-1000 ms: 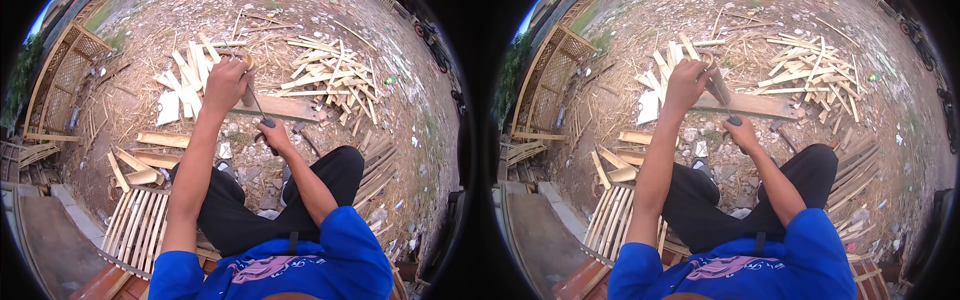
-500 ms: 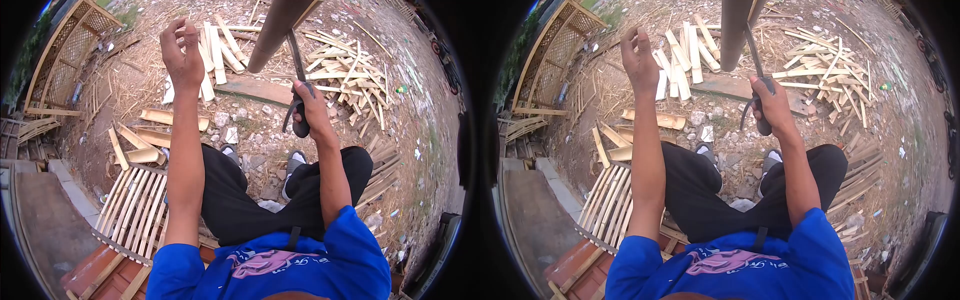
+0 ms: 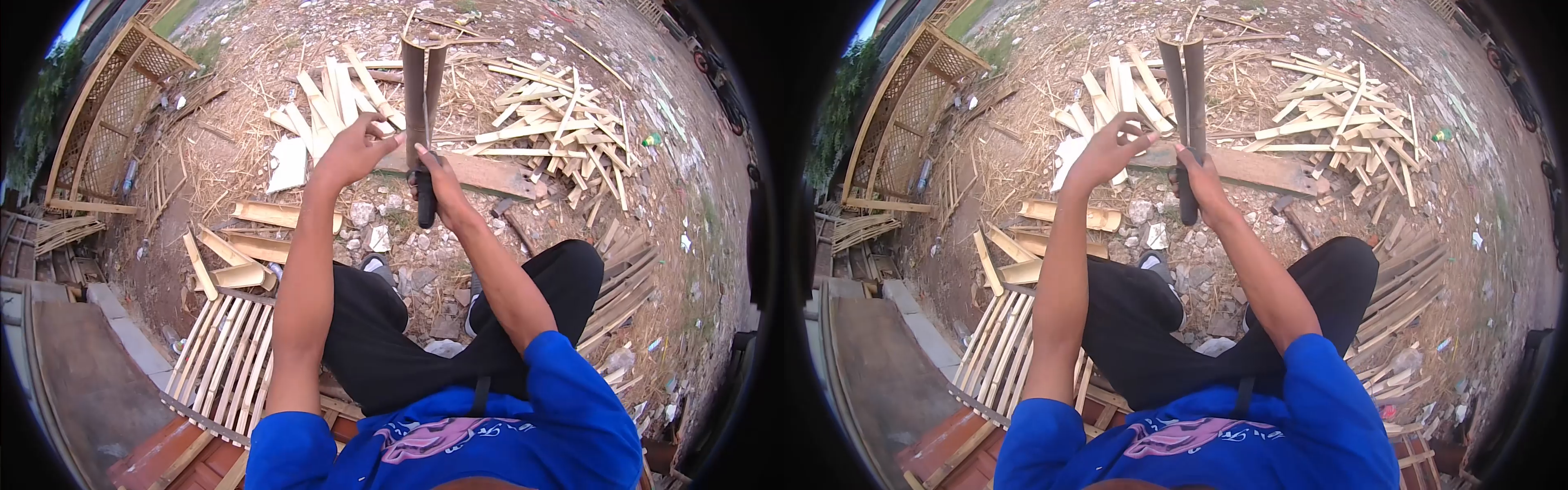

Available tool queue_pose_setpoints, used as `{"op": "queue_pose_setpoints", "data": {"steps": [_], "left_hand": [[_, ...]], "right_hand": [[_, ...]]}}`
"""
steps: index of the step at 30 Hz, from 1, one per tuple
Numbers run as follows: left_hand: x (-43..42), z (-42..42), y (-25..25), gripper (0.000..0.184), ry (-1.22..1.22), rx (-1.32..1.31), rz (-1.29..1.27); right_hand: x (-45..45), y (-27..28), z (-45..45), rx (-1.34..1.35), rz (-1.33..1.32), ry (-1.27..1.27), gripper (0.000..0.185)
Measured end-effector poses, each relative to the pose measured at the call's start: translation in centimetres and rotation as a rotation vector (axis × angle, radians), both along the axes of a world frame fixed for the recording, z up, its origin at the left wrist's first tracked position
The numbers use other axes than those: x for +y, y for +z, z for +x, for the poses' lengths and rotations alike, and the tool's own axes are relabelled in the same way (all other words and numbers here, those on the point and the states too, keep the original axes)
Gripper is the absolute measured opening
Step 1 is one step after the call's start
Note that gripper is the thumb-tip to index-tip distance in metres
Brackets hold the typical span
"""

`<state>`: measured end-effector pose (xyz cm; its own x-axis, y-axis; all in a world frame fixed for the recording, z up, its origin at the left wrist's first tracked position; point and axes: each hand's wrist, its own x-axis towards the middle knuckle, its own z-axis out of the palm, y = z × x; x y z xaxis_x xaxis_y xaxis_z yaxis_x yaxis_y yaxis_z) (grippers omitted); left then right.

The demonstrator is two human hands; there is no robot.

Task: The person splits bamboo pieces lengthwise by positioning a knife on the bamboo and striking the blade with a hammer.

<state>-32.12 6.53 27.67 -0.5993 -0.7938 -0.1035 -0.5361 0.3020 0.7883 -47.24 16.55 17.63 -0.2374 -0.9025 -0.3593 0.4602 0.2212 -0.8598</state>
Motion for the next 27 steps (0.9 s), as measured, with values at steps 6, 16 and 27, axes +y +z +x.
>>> {"op": "queue_pose_setpoints", "data": {"steps": [6,16,27], "left_hand": [[-0.5,-0.6,-4.8,0.085,-0.097,0.051,0.437],[-1.1,0.8,-5.8,0.069,-0.016,-0.044,0.275],[-1.5,-0.8,-6.8,0.046,0.133,-0.089,0.136]], "right_hand": [[-2.2,0.5,0.9,-0.162,-0.09,0.263,0.076],[-0.1,4.3,-17.2,1.284,-0.032,0.633,0.054],[19.7,-21.5,-21.0,1.201,0.993,0.389,0.059]]}}
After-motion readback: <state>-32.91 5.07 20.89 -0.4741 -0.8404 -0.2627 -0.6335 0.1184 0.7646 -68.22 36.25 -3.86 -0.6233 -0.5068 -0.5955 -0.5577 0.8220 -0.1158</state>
